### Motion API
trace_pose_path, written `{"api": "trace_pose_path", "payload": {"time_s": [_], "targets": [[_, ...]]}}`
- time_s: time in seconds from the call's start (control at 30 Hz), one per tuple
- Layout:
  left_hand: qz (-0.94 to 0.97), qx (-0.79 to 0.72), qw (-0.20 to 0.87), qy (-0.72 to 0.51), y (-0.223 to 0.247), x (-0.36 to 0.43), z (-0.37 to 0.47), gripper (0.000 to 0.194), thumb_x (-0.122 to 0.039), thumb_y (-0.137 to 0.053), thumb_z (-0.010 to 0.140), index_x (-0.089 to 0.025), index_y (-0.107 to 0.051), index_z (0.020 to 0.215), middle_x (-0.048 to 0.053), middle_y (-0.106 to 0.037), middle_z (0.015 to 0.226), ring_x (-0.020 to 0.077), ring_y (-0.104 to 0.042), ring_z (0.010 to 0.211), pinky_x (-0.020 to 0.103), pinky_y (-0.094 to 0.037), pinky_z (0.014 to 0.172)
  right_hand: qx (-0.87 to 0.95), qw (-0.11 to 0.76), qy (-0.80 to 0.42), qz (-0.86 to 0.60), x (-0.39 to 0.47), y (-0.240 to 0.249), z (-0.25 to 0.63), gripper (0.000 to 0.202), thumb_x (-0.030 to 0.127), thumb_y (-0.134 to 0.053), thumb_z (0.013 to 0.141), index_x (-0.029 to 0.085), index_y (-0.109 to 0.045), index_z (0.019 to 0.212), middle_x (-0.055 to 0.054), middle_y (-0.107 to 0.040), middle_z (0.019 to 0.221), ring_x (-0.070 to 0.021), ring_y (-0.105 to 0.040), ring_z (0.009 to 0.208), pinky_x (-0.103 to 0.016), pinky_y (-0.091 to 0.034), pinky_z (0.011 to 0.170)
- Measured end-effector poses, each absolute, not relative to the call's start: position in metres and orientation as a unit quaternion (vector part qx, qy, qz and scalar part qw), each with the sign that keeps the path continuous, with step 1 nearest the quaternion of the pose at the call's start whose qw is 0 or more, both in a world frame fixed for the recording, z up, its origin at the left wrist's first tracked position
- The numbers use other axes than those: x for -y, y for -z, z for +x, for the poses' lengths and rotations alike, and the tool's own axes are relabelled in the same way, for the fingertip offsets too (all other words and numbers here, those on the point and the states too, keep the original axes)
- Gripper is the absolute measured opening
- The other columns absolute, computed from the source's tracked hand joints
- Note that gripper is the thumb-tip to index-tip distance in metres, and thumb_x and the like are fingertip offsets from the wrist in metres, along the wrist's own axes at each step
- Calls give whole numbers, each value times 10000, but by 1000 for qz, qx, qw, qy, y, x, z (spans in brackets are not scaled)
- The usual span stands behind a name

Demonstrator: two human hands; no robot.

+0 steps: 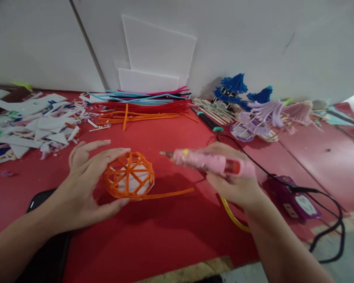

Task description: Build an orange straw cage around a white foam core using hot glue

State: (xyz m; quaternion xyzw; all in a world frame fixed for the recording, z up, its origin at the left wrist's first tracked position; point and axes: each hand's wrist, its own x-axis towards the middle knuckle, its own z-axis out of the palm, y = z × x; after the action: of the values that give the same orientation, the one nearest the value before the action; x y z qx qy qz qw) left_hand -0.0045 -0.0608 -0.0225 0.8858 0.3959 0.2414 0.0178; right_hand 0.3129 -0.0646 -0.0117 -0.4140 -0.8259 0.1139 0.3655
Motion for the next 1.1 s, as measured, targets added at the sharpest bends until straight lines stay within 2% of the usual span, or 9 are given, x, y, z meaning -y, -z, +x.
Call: {"api": "trace_pose_path", "payload": {"time_s": [0.1, 0.2, 0.4, 0.57, 0.87, 1.1], "targets": [[885, -401, 20, -237, 23, 61, -5, 757, -409, -656, 703, -221, -353, 1371, 138, -553, 1316, 435, -342, 1307, 647, -246, 1062, 873, 352, -106, -321, 70, 13, 305, 192, 201, -594, 792, 226, -608, 982, -58, -684, 843, -206, -671, 788, -326, -565, 687], [883, -406, 23, -233, 23, 61, -4, 759, -402, -652, 695, -228, -356, 1371, 129, -557, 1315, 428, -356, 1299, 643, -251, 1060, 880, 348, -124, -297, 73, 17, 300, 157, 240, -544, 830, 201, -590, 974, -62, -681, 813, -194, -673, 767, -315, -567, 683], [885, -407, 26, -227, 24, 61, -5, 742, -445, -634, 725, -229, -344, 1372, 130, -538, 1337, 430, -310, 1334, 642, -256, 1054, 894, 314, -122, -297, 77, 27, 300, 206, 300, -483, 910, 208, -606, 1048, -83, -690, 894, -212, -670, 815, -376, -546, 783], [884, -407, 20, -229, 24, 61, -6, 744, -455, -638, 723, -223, -347, 1366, 133, -553, 1314, 442, -314, 1331, 656, -229, 1059, 896, 322, -110, -286, 76, 36, 298, 178, 226, -450, 929, 199, -603, 1016, -85, -670, 866, -203, -650, 780, -351, -534, 692], [885, -402, 19, -232, 24, 61, -4, 723, -450, -628, 733, -244, -338, 1362, 124, -554, 1322, 434, -328, 1325, 655, -245, 1049, 907, 306, -82, -278, 75, 37, 298, 140, 196, -429, 913, 195, -560, 961, -84, -637, 850, -210, -617, 773, -386, -508, 714], [885, -401, 16, -236, 23, 61, -5, 736, -439, -650, 709, -213, -375, 1353, 127, -560, 1323, 432, -355, 1302, 644, -236, 1067, 900, 318, -63, -292, 76, 34, 296, 125, 166, -441, 922, 186, -551, 866, -66, -588, 820, -172, -548, 716, -333, -456, 618]]}}
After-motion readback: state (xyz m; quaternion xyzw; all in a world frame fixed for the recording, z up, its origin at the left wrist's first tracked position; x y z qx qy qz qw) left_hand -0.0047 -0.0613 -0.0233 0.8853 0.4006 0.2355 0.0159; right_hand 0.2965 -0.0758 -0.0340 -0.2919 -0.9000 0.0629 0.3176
